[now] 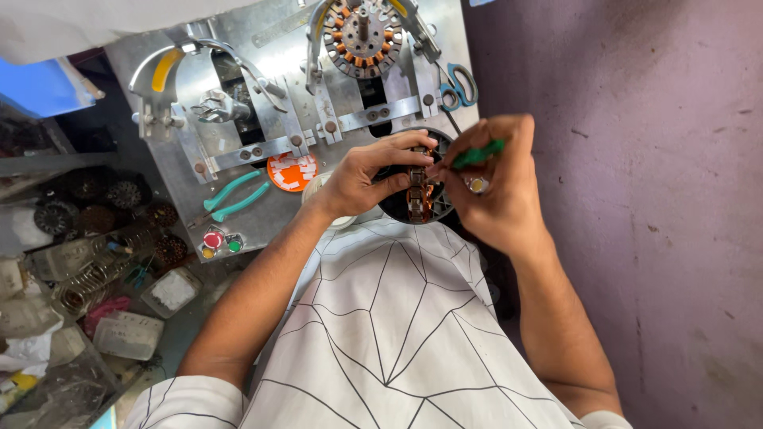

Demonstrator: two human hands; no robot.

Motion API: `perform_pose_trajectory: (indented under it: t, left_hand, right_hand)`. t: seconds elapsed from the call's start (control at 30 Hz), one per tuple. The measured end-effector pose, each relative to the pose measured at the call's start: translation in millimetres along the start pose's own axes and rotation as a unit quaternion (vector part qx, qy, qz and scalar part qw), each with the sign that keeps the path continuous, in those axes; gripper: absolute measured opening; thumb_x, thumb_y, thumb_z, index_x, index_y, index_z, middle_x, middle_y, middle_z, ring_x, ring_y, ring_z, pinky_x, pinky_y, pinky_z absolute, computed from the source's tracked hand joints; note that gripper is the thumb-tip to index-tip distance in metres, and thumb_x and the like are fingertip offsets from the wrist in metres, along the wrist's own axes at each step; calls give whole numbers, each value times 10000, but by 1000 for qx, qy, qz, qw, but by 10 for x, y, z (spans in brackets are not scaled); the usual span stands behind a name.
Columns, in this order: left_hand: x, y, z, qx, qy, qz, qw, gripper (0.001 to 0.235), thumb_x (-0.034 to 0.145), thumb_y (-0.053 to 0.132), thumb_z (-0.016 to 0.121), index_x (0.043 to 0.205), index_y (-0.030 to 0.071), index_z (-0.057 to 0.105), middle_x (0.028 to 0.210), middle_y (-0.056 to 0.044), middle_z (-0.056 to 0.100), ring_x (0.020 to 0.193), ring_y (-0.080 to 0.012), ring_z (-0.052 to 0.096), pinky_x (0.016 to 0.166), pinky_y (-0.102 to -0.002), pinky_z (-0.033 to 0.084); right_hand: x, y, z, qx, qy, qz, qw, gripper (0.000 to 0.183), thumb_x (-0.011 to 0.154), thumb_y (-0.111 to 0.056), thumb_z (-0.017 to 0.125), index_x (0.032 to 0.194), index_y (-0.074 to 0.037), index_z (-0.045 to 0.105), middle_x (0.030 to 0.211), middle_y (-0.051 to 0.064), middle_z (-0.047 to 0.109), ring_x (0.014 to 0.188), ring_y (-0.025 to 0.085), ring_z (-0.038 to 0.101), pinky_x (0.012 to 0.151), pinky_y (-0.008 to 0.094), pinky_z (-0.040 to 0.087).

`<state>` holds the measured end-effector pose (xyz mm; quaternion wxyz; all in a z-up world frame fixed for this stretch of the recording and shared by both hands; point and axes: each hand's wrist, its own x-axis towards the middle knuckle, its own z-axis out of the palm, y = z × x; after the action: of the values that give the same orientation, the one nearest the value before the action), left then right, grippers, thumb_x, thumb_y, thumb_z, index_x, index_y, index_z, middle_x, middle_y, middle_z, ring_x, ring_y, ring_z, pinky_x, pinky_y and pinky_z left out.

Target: The person winds copper wire onto fan stators using an industrial winding machine, then uses a screwdriver to secure the wire ends and tidy the connections.

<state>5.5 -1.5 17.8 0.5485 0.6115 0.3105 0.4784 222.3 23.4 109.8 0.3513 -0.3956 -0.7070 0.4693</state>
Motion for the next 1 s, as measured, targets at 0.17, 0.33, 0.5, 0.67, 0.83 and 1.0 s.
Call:
perform_pose_trajectory:
  t: [0.17,0.33,0.5,0.67,0.83,1.0]
  left_hand:
    - [-288,27,54,101,207,-56,972,278,894,76,798,1157,52,710,1226,-108,691,1032,-234,721,838,-355,627]
    - [-779,-171,-200,426,103,-260,860,86,844,109,760,875,43,714,871,-143,728,816,-314,722,744,-437,575]
    - [-998,-408,-170,443,180,-222,850,123,809,116,722,899,32,718,885,-168,731,816,-374,707,734,-473,560]
    - [-1235,-544,-743,440,287,-374,764,149,899,194,748,1014,105,779,901,-158,745,857,-370,717,788,-470,576]
    - [-1493,-762,-811,509,205,-325,770,281,791,169,798,1066,126,766,970,-137,738,865,-383,701,752,-502,557]
    - [-1537,-958,-719,499,230,-262,793,217,808,172,799,1014,122,752,962,-82,710,812,-364,696,707,-493,555]
  right_hand:
    - [-185,-100,121,-147,-18,-65,987,525,855,249,677,1081,-97,353,1085,171,649,991,300,770,774,352,639]
    - [-264,-17,-128,22,148,-143,978,567,1071,165,663,1255,-181,254,1185,167,548,1001,244,692,930,432,625]
    - [-419,-45,-302,59,202,-97,973,441,1167,62,646,1293,-170,294,1049,129,601,895,199,666,936,452,613]
    - [-575,-68,-248,162,216,30,962,281,1175,-54,640,1263,-72,374,816,94,602,650,191,660,689,416,623]
    - [-660,-84,-173,92,165,41,981,264,1204,-53,610,1270,-45,354,768,116,604,647,241,688,689,418,620]
    - [-756,-55,-119,84,184,34,979,255,1180,-33,604,1283,-32,371,808,129,603,671,257,696,698,420,621]
